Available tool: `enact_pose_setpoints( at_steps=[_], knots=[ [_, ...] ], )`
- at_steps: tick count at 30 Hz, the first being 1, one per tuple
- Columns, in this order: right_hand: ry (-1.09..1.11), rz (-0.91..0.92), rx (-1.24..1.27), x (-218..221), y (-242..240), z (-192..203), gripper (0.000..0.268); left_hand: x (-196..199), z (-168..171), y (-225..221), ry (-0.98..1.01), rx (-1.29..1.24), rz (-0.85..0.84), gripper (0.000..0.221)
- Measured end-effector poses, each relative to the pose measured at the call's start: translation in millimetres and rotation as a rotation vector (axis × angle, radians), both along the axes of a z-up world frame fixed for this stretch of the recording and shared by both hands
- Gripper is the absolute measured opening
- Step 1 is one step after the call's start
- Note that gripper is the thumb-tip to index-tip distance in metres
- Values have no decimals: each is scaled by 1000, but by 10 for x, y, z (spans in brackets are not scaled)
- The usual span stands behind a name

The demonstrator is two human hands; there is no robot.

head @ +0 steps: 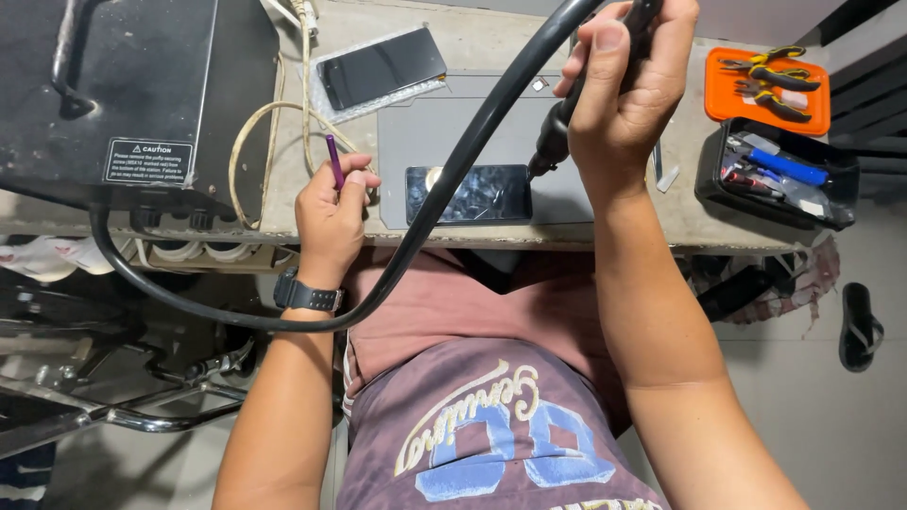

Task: Removing a damaged screen from a smartphone using a heat gun and prying tools on a repair bench.

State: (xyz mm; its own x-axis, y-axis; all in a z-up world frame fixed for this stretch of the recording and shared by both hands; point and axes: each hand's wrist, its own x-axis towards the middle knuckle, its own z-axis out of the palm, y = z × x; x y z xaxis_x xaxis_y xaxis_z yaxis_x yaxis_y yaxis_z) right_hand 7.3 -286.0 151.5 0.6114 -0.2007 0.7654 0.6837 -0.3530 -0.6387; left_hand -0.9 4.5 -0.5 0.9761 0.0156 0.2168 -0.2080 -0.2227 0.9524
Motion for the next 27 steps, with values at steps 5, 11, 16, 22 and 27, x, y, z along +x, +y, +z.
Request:
enact_pose_setpoints(
  at_steps=[5,11,16,22,27],
  knots=[
    [-48,-27,-38,-35,-26,-25,17,-8,-10,0,-9,3,-1,27],
    [-23,-11,-21,-39,-43,-78,18,4,-27,4,-5,-14,-9,27],
    [10,28,-17,-34,-30,-82,16,5,-25,5,7,-19,-5,27],
    [24,20,-33,-44,-45,-82,18,-1,0,5,14,-16,-7,28],
    [-48,-150,-146,-10,-123,-118,21,5,-24,11,-3,-11,-13,27]
  ],
)
